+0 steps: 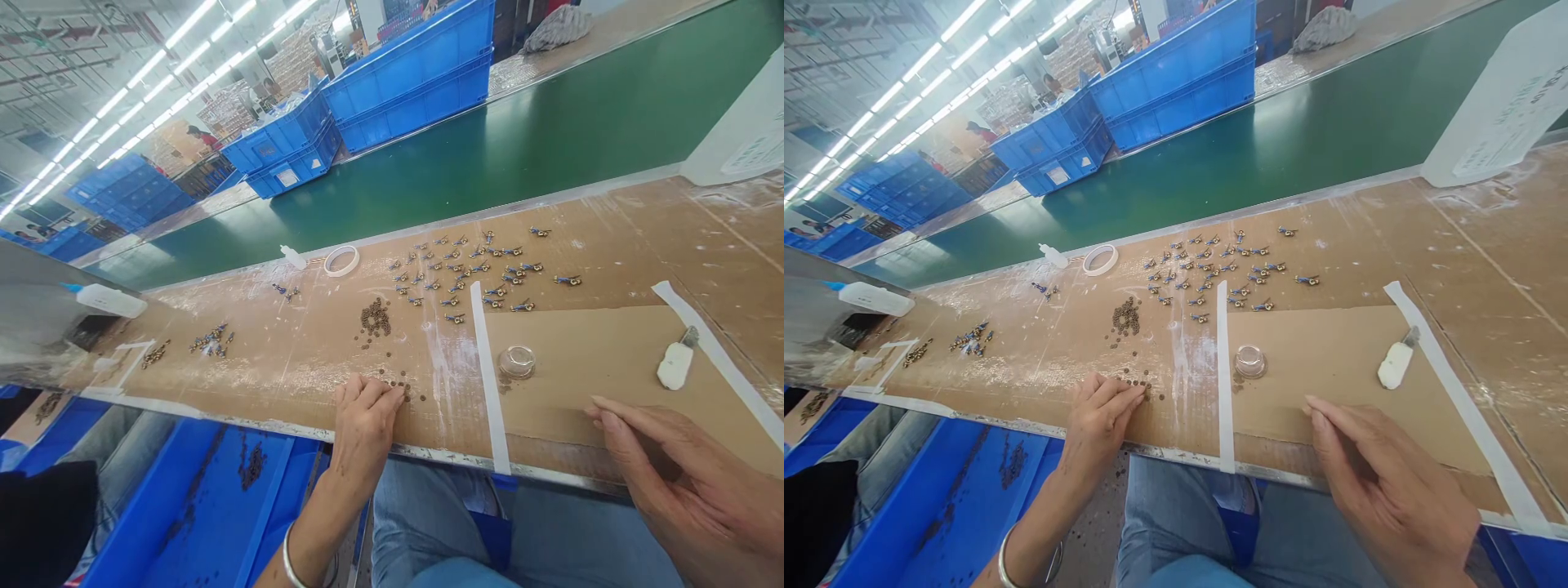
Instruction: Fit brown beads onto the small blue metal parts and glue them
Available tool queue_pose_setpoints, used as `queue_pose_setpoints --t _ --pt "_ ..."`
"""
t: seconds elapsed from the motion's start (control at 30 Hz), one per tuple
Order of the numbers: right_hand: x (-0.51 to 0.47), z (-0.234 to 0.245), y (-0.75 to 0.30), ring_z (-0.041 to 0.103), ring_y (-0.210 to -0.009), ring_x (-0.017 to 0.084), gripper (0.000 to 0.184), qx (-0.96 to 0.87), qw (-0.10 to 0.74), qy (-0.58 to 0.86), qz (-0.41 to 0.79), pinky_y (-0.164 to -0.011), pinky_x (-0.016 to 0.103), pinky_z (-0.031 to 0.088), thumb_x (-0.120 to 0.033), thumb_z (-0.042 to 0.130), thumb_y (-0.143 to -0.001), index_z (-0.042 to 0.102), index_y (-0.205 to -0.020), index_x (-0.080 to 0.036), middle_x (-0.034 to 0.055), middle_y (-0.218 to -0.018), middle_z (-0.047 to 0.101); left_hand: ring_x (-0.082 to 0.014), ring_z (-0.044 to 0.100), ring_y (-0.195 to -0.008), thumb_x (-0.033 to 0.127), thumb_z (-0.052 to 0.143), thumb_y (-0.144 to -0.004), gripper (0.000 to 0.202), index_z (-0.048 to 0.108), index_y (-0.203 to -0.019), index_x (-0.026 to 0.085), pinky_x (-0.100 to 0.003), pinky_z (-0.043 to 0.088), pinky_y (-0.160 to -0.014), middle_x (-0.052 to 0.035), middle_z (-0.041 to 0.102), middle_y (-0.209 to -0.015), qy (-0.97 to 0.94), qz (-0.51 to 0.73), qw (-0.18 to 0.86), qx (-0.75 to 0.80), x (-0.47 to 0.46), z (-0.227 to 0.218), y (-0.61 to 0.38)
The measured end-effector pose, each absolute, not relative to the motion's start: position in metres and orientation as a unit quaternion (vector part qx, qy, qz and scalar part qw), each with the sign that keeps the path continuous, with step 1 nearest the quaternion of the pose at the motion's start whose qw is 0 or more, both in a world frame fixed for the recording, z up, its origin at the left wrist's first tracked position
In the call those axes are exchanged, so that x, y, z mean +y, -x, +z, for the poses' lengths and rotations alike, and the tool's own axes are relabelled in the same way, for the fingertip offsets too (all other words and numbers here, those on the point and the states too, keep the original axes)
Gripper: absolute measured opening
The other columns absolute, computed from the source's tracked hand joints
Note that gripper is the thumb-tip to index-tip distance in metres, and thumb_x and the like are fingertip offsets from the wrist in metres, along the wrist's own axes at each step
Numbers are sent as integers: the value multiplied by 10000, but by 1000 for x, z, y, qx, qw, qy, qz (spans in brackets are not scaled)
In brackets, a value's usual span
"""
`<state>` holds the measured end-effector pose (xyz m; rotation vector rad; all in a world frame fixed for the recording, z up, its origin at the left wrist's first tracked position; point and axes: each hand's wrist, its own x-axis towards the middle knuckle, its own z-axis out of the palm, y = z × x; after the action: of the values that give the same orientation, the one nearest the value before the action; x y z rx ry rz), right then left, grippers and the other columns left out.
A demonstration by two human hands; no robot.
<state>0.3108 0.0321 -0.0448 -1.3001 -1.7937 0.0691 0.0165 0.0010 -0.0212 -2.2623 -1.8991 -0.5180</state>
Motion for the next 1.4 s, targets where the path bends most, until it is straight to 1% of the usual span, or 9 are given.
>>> queue_pose_setpoints --t 0.1,0.23,0.37,0.47,0.67,0.87,1.0,1.17,1.4 --pt "32 -44 -310 696 -795 128 134 -712 447 541 27 -733 231 536 -309 562 -941 666 -1004 -252 -28 -887 727 -184 448 -745 205 548 -972 214 741 -889 247 -359 324 -683 -6 710 -775 756 -178 61 -627 1 -20 -18" --pt "32 -48 -313 701 -759 127 133 -722 452 523 5 -678 228 523 -286 577 -928 674 -1008 -244 -35 -859 731 -187 456 -769 197 531 -979 232 741 -887 227 -361 359 -717 -24 705 -802 740 -182 64 -644 -1 -19 -16" --pt "32 -49 -314 702 -767 133 131 -719 448 531 13 -709 236 525 -299 576 -932 672 -999 -241 -30 -866 733 -192 446 -773 185 544 -969 234 738 -844 228 -362 357 -731 -23 697 -798 735 -166 69 -654 -2 -20 -16" --pt "32 -48 -313 699 -781 126 133 -723 447 527 15 -719 225 522 -276 569 -937 664 -1017 -231 -24 -883 731 -191 446 -760 189 543 -969 246 735 -822 233 -359 352 -727 -18 697 -784 737 -172 64 -650 0 -20 -20" --pt "32 -49 -314 690 -769 121 133 -732 450 512 3 -708 226 506 -263 585 -928 670 -1025 -229 -23 -871 727 -185 450 -738 181 530 -973 232 732 -868 224 -348 344 -683 -20 702 -794 753 -173 53 -632 -1 -16 -18" --pt "30 -58 -318 687 -786 112 157 -720 444 533 27 -692 233 497 -312 583 -929 670 -1052 -267 -46 -898 727 -182 457 -749 195 565 -959 187 736 -891 231 -346 357 -703 -19 717 -838 752 -146 67 -639 -6 -15 -1" --pt "31 -60 -318 686 -772 129 159 -718 464 517 46 -716 250 513 -273 602 -906 669 -1049 -265 -35 -900 723 -190 462 -765 182 577 -948 194 742 -854 224 -354 366 -727 -25 715 -816 738 -145 70 -655 -5 -17 -2" --pt "31 -55 -315 687 -769 128 168 -719 459 520 41 -705 250 504 -272 596 -912 668 -1064 -267 -32 -895 725 -192 447 -759 173 571 -948 191 745 -881 216 -350 360 -710 -26 714 -807 739 -147 71 -653 -4 -21 -4" --pt "31 -54 -312 678 -781 122 152 -717 454 527 39 -723 241 501 -273 588 -923 664 -1052 -253 -24 -901 718 -186 459 -756 205 552 -965 191 740 -945 233 -349 360 -707 -27 715 -837 757 -121 91 -636 1 -26 3"
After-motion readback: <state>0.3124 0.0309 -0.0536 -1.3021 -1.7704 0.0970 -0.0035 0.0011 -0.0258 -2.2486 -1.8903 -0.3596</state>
